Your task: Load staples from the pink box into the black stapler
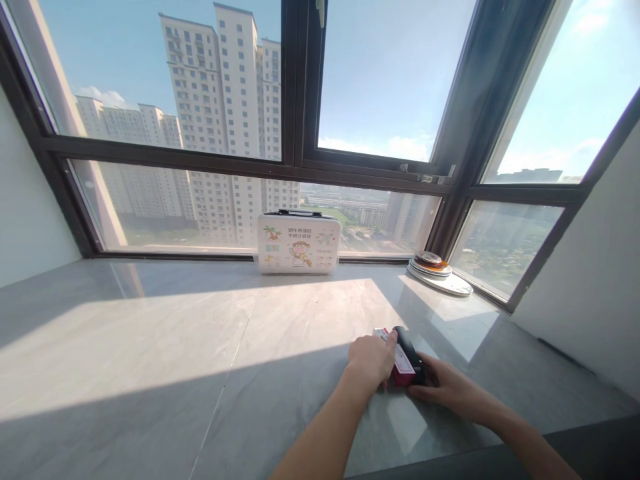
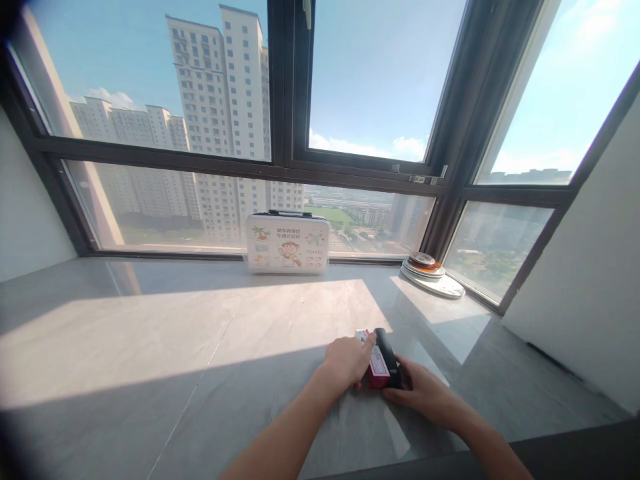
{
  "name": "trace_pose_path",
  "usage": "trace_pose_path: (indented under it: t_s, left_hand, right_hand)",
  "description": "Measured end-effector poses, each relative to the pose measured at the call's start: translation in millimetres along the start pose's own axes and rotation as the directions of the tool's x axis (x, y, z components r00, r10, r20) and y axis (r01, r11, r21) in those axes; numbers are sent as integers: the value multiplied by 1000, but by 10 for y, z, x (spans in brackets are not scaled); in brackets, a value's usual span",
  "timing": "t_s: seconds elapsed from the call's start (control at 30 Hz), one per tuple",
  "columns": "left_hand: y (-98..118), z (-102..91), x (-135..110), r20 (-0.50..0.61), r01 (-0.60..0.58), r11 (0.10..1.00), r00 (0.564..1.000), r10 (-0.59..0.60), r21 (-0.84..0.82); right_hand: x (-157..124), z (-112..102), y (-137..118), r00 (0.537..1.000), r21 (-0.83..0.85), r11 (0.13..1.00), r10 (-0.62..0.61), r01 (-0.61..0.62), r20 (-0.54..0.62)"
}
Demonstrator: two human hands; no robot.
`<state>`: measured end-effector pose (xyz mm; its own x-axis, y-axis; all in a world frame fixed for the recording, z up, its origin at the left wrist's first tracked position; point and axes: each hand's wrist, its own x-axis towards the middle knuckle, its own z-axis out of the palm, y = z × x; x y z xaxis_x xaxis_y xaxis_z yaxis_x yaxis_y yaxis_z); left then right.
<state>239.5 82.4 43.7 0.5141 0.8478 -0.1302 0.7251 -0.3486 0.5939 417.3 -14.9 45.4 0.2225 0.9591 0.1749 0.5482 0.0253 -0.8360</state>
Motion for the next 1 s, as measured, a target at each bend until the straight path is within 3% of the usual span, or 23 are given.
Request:
trace_pose_path:
  t_s: [0.1,0.23,0.33,0.43,0.53,0.57,0.63,0.7,0.8,1.0]
  left_hand:
    - [-261,-131,-120,40,100,986,995,-95,-132]
    - [-871,-515,-406,-53,169,968,982,-181,-187]
    - [-1293,-834,-673,-128,204,967,966,-224,-156]
    - [-1525,-1008,-997,-212,242,965,943,-258,-100]
    - [-1614,-930,-1389,-355,202,979,917,-183,14]
    - [-1635,-856,-1520,-428,144,983,900,-82,115]
    - [-1681,-684,-1750,-501,86,945,861,88,314]
    - [-1727,-542,-1905,-487,85,902,861,147,423]
    - [-1758,-470,-1985,-450,116,878,885,121,464]
    - [-1709,-545,-1941,-448,184,882,893,35,435]
  right_hand:
    - [-10,-208,230,968,52,992,101,-115,229]
    - [-133,-343,321,954,12,979,195,-203,228]
    - [-337,-51,-31,968,18,995,95,-102,232]
    - [-509,526,-587,928,-26,997,-59,74,369]
    - [-532,1162,-993,846,-131,938,-224,322,483]
    - [-512,1354,-1061,846,-234,898,-224,372,483]
    - [-465,1683,-1109,894,-445,820,-169,361,415]
    - [-438,1910,-1087,935,-579,752,-141,314,324]
    - [-456,2053,-1027,949,-650,698,-155,301,273]
    - [-519,2040,-1002,955,-670,684,-155,288,253]
